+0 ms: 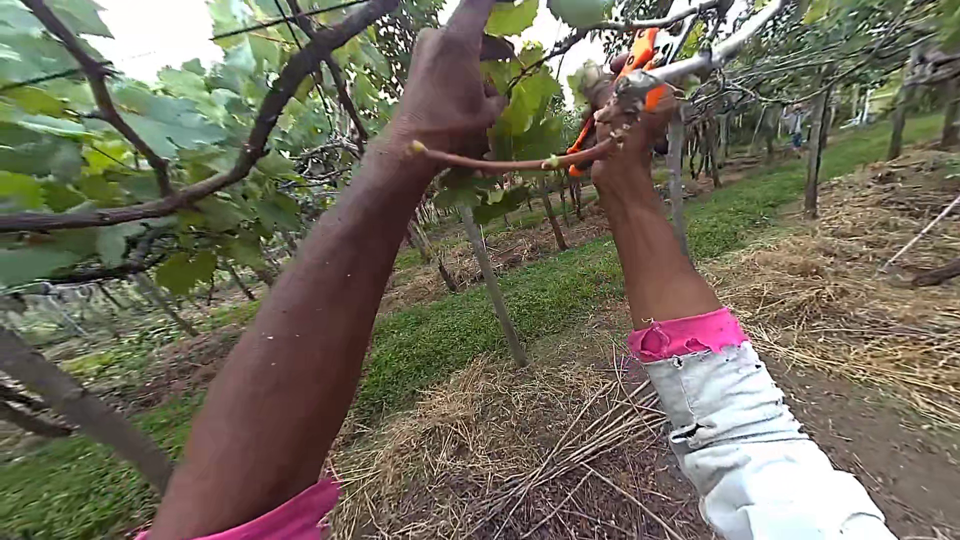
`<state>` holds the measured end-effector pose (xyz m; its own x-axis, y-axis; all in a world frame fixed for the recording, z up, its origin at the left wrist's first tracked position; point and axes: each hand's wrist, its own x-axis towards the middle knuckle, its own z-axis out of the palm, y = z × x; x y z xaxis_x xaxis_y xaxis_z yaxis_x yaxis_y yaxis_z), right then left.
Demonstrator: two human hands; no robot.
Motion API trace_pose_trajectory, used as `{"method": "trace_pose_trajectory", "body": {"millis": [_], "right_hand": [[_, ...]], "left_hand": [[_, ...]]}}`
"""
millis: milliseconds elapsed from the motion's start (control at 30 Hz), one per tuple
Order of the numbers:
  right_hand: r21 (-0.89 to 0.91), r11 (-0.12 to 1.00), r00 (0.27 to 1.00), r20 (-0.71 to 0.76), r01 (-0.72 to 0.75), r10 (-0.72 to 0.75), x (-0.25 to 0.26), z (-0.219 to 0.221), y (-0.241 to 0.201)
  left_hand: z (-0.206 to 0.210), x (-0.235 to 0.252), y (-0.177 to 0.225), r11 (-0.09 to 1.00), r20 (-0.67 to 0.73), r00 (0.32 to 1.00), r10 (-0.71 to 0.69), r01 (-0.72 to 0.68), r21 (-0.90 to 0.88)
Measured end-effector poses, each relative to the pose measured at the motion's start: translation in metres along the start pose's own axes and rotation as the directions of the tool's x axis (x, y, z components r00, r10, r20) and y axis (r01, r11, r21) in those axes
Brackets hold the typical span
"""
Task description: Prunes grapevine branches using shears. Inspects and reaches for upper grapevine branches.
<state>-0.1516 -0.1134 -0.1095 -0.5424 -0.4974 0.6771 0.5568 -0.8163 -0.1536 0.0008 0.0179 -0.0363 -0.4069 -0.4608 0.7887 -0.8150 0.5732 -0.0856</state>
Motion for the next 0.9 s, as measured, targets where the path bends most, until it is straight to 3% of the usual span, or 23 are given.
{"method": "trace_pose_trajectory", "body": {"millis": [133,300,433,600,767,833,900], "right_hand": [[0.081,0.979,0.977,-0.093,-0.186,0.193,-0.022,-0.006,-0.006],[0.364,0.918,0.987,0.023,-0.155,0.158,-0.068,0.024,-0.011],[0.356,0.916,0.979,-0.02,-0.184,0.204,-0.074,0.04,-0.015],[0.365,0.907,0.97,0.194,-0.21,0.147,-0.063,0.025,-0.01],[0.156,0.985,0.987,0.156,-0.074,0.049,-0.053,0.01,-0.012],[0.03,0.998,0.993,0.106,0.053,-0.056,-0.045,0.001,-0.006],[-0.077,0.993,0.996,0.032,0.085,-0.083,-0.034,-0.012,0.0]], "left_hand": [[-0.003,-0.013,0.006,0.994,0.047,0.998,-0.036,0.04,-0.106],[0.02,-0.015,0.004,0.997,0.035,0.999,0.016,-0.014,-0.076],[0.019,-0.019,0.005,0.996,0.044,0.999,-0.017,0.02,-0.088],[0.004,-0.023,0.007,0.998,-0.022,0.998,-0.065,0.065,-0.017],[-0.002,-0.025,0.015,0.988,-0.106,0.994,-0.007,0.024,0.155],[-0.002,-0.031,0.017,0.978,-0.064,0.996,0.057,-0.043,0.204],[-0.001,-0.035,0.018,0.964,-0.037,0.993,0.116,-0.103,0.244]]}}
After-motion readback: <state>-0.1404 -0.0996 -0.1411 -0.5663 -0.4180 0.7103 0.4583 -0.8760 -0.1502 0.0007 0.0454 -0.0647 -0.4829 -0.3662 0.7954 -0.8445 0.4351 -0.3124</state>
